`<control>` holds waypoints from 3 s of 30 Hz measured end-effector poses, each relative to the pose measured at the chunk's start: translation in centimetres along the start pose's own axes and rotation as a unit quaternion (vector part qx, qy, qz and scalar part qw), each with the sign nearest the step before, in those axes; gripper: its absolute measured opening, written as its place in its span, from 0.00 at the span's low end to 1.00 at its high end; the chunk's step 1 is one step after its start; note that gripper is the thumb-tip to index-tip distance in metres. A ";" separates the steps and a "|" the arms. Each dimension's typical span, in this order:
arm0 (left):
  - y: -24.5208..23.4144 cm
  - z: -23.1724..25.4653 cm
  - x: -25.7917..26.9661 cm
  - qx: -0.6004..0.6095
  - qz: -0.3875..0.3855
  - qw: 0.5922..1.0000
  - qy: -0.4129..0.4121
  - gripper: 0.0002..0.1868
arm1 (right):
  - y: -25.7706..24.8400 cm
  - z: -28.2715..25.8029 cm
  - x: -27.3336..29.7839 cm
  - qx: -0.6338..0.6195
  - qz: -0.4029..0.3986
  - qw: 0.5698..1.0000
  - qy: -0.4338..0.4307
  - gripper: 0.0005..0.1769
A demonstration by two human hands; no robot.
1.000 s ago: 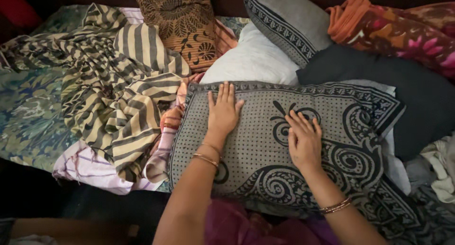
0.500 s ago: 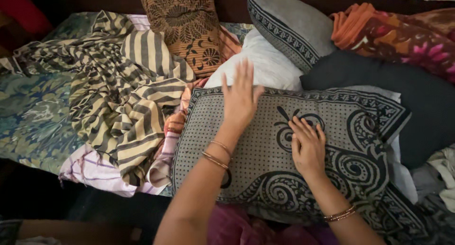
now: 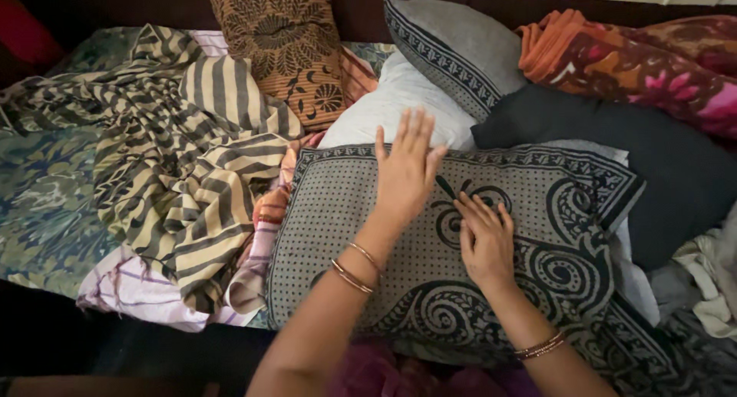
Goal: The person inserts a pillow into a patterned pillowcase on a bed. They repeatedly adjust, flip, and smooth the pillowcase, then remove and reinsert the pillow multiple times to align the cover.
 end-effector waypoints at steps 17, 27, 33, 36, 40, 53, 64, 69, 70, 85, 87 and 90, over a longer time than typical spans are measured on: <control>3.3 4.4 0.9 0.029 -0.017 0.999 0.041 0.35 | 0.7 0.8 0.0 0.013 -0.004 1.000 -0.005 0.20; 2.6 0.6 4.3 -0.024 -0.110 0.994 0.000 0.35 | -0.1 -0.3 -0.5 -0.004 -0.040 0.999 0.028 0.21; -2.1 -1.8 8.5 -0.125 -0.092 0.985 -0.077 0.35 | -2.8 -6.0 -5.7 0.008 0.016 1.000 0.016 0.33; -1.0 -2.4 8.9 -0.104 -0.089 0.987 -0.089 0.36 | -1.2 -6.6 -6.5 0.080 0.018 0.997 0.006 0.35; -0.5 -2.7 9.3 -0.099 -0.079 0.989 -0.079 0.35 | 3.9 -4.7 -6.0 0.174 -0.090 0.979 0.046 0.40; -0.9 -2.5 8.9 -0.080 -0.082 0.989 -0.096 0.35 | -4.5 3.4 -8.4 0.164 -0.007 0.984 0.073 0.42; -0.6 -2.7 8.8 -0.085 -0.095 0.987 -0.098 0.35 | -7.3 5.9 -6.6 0.126 -0.003 0.988 0.094 0.42; -0.8 -2.7 8.8 -0.079 -0.110 0.985 -0.102 0.36 | -5.8 6.4 -1.5 0.133 -0.034 0.984 0.115 0.42; -0.8 -2.5 9.0 -0.079 -0.116 0.984 -0.106 0.36 | -4.6 6.9 -0.9 0.157 -0.067 0.976 0.132 0.42; -0.6 -2.8 9.1 -0.087 -0.089 0.988 -0.095 0.35 | -4.8 -5.6 1.5 0.119 -0.080 0.989 -0.021 0.45; -0.7 -2.7 9.0 -0.093 -0.081 0.988 -0.089 0.34 | -2.6 -4.7 2.1 0.147 -0.122 0.981 -0.032 0.41; -0.6 -2.8 9.1 -0.096 -0.080 0.988 -0.087 0.34 | -1.9 -3.7 2.6 0.124 -0.143 0.982 -0.016 0.41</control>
Point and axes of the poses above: each hand's wrist, its own x-axis away from the middle knuckle, its own y-axis out of the palm, z = x × y, the point moved 2 cm from there along -x, towards the middle knuckle, and after that the axes turned 9 degrees about y, right-handed, at the moved point
